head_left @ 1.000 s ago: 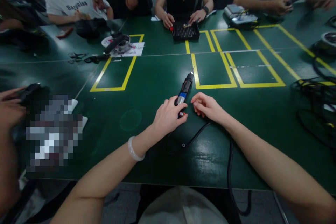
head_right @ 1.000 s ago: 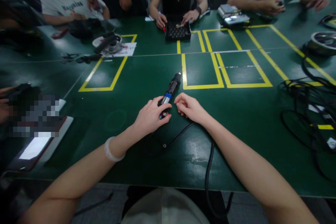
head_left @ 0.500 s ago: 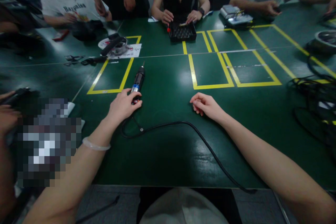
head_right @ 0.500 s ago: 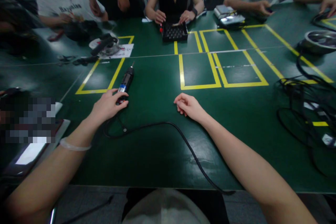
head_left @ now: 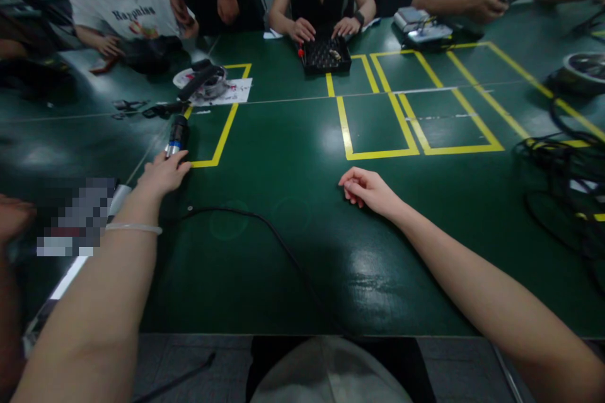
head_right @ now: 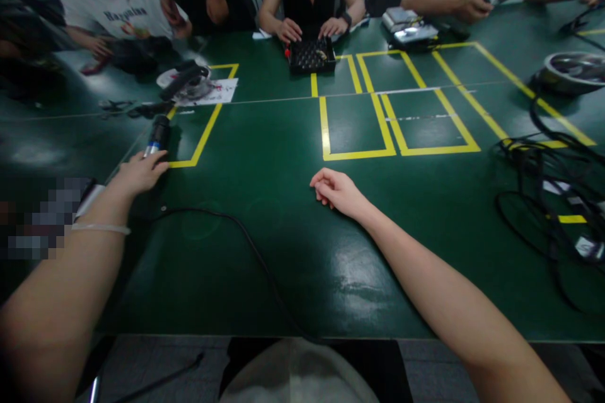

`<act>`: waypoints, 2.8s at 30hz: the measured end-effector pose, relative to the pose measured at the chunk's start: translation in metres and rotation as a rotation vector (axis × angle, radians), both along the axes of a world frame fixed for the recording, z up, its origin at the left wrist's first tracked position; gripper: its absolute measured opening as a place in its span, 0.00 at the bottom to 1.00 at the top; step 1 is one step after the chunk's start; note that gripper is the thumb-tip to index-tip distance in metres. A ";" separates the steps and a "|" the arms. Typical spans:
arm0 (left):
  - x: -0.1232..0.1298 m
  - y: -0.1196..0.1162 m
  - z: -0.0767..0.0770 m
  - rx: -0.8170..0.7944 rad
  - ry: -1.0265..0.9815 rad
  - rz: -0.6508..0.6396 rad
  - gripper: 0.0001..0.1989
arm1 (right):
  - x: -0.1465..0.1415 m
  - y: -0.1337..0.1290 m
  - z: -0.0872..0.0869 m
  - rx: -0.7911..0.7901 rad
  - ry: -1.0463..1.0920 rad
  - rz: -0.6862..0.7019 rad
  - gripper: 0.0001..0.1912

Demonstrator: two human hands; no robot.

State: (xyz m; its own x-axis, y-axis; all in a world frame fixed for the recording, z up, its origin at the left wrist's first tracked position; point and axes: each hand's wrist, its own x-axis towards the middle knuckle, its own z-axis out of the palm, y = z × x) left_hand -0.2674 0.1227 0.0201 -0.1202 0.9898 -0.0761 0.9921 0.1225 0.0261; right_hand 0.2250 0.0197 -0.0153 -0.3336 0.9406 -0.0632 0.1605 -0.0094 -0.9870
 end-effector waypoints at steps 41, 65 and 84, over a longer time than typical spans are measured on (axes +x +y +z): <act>0.261 -0.145 0.013 0.089 0.148 -0.414 0.31 | -0.021 -0.020 0.017 0.420 -0.286 0.044 0.07; 0.270 -0.130 -0.016 0.150 -0.347 -0.799 0.34 | -0.027 -0.020 0.009 -0.196 0.126 0.112 0.18; 0.266 -0.135 -0.019 0.109 -0.424 -0.750 0.30 | -0.028 -0.018 0.009 -0.298 0.220 0.083 0.21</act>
State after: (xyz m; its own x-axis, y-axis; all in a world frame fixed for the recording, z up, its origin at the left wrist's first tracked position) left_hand -0.0010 -0.0120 0.0008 0.5843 0.8005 0.1335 0.7135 -0.5850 0.3856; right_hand 0.1966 0.0019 -0.0066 -0.4438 0.8610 -0.2485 -0.0428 -0.2974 -0.9538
